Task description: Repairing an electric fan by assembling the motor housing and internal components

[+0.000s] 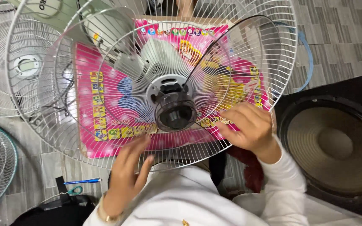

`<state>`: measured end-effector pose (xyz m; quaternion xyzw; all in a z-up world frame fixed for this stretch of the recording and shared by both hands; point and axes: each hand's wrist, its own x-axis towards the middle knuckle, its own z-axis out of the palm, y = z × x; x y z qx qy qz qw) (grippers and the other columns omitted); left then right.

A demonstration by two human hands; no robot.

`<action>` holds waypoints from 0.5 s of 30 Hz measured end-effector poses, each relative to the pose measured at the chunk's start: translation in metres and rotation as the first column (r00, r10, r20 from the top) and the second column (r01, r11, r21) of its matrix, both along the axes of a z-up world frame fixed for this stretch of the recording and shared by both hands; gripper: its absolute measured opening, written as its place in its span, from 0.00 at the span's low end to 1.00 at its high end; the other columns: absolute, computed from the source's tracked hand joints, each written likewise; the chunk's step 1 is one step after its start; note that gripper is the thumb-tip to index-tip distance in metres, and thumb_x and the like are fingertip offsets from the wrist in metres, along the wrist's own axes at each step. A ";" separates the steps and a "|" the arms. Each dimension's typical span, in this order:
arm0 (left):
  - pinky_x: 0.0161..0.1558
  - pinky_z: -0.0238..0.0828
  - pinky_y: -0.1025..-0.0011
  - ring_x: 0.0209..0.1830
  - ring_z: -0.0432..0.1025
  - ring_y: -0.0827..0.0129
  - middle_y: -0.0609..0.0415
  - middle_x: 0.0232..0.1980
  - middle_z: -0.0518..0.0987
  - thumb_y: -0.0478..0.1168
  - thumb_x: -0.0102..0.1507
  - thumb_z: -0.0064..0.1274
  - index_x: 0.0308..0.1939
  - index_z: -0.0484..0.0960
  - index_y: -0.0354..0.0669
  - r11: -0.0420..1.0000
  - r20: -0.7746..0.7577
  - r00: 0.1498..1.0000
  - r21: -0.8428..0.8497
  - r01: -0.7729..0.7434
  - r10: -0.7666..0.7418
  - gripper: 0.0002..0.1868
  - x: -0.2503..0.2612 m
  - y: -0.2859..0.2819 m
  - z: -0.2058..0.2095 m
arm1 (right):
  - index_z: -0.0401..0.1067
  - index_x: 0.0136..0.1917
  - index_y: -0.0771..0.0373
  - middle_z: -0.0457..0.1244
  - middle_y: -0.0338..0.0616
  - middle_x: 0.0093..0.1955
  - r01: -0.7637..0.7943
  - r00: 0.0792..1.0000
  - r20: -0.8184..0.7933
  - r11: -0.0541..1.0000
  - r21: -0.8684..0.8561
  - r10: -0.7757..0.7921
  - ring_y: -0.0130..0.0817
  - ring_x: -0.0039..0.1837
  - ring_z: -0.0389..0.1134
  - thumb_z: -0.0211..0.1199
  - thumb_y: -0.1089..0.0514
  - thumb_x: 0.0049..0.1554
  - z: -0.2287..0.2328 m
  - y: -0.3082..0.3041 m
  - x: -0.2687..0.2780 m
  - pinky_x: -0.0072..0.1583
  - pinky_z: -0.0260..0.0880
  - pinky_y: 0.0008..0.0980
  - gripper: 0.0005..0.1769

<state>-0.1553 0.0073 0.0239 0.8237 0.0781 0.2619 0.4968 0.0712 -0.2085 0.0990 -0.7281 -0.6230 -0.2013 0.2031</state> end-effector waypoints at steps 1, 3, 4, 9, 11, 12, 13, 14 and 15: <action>0.59 0.73 0.62 0.59 0.75 0.53 0.41 0.57 0.80 0.34 0.60 0.58 0.54 0.79 0.31 0.981 0.007 1.000 0.191 0.022 -0.024 0.19 -0.012 0.001 0.005 | 0.77 0.44 0.69 0.67 0.47 0.40 0.126 0.979 -0.165 0.992 0.011 -0.122 0.38 0.38 0.66 0.73 0.61 0.52 -0.010 -0.005 -0.006 0.41 0.67 0.32 0.10; 0.50 0.78 0.68 0.51 0.80 0.59 0.46 0.48 0.85 0.33 0.56 0.62 0.48 0.85 0.36 0.927 0.002 0.999 0.372 0.042 -0.047 0.16 -0.026 0.008 0.028 | 0.76 0.45 0.71 0.68 0.50 0.44 0.246 0.914 -0.331 0.969 -0.005 -0.234 0.39 0.41 0.68 0.73 0.65 0.50 -0.023 -0.012 -0.014 0.45 0.70 0.33 0.11; 0.54 0.76 0.65 0.54 0.79 0.57 0.44 0.51 0.84 0.37 0.60 0.61 0.50 0.83 0.35 0.827 0.008 0.982 0.541 0.156 -0.190 0.16 -0.028 0.014 0.045 | 0.75 0.51 0.70 0.70 0.49 0.49 0.236 0.827 -0.502 0.967 -0.098 -0.253 0.37 0.44 0.71 0.73 0.61 0.50 -0.027 -0.014 -0.016 0.48 0.72 0.30 0.17; 0.55 0.78 0.67 0.54 0.79 0.58 0.44 0.55 0.82 0.37 0.66 0.56 0.58 0.82 0.37 0.330 0.067 0.930 0.942 0.060 -0.361 0.16 0.024 0.036 0.095 | 0.69 0.65 0.76 0.68 0.63 0.62 -0.041 0.658 -0.719 0.943 -0.331 -0.224 0.51 0.59 0.73 0.61 0.36 0.56 -0.049 -0.001 -0.007 0.58 0.75 0.43 0.41; 0.55 0.71 0.67 0.58 0.72 0.58 0.41 0.61 0.74 0.38 0.66 0.46 0.68 0.71 0.39 -0.079 -0.045 0.958 0.997 0.024 -0.283 0.25 0.061 0.039 0.105 | 0.71 0.60 0.67 0.71 0.47 0.55 -0.220 0.544 -0.835 0.945 -0.243 -0.088 0.38 0.51 0.73 0.69 0.46 0.54 -0.045 0.018 -0.005 0.53 0.71 0.35 0.29; 0.55 0.71 0.67 0.58 0.72 0.58 0.41 0.61 0.74 0.38 0.66 0.46 0.68 0.71 0.39 -0.082 -0.046 0.956 0.996 0.023 -0.288 0.25 0.074 0.040 0.105 | 0.71 0.60 0.67 0.71 0.47 0.55 -0.215 0.543 -0.835 0.947 -0.239 -0.088 0.38 0.51 0.73 0.69 0.46 0.54 -0.048 0.023 -0.004 0.53 0.71 0.35 0.29; 0.48 0.67 0.69 0.48 0.70 0.61 0.45 0.55 0.74 0.40 0.67 0.44 0.58 0.72 0.40 -0.166 -0.007 0.953 0.985 -0.046 -0.303 0.16 0.088 0.040 0.105 | 0.73 0.55 0.66 0.71 0.45 0.48 -0.219 0.511 -0.852 0.940 -0.260 -0.116 0.35 0.45 0.70 0.72 0.50 0.50 -0.049 0.028 -0.002 0.48 0.70 0.34 0.25; 0.41 0.64 0.71 0.38 0.68 0.64 0.48 0.48 0.73 0.42 0.67 0.42 0.47 0.72 0.42 -0.246 0.032 0.947 0.962 -0.116 -0.320 0.09 0.103 0.040 0.104 | 0.74 0.50 0.65 0.71 0.42 0.42 -0.224 0.478 -0.867 0.933 -0.280 -0.145 0.32 0.39 0.68 0.76 0.55 0.46 -0.051 0.033 0.000 0.44 0.69 0.32 0.21; 0.41 0.64 0.71 0.38 0.68 0.64 0.48 0.48 0.73 0.42 0.67 0.42 0.47 0.72 0.42 -0.246 0.036 0.946 0.962 -0.120 -0.323 0.09 0.113 0.032 0.077 | 0.74 0.50 0.65 0.71 0.42 0.42 -0.220 0.481 -0.865 0.934 -0.281 -0.146 0.32 0.39 0.68 0.76 0.55 0.46 -0.063 0.028 0.004 0.44 0.69 0.32 0.21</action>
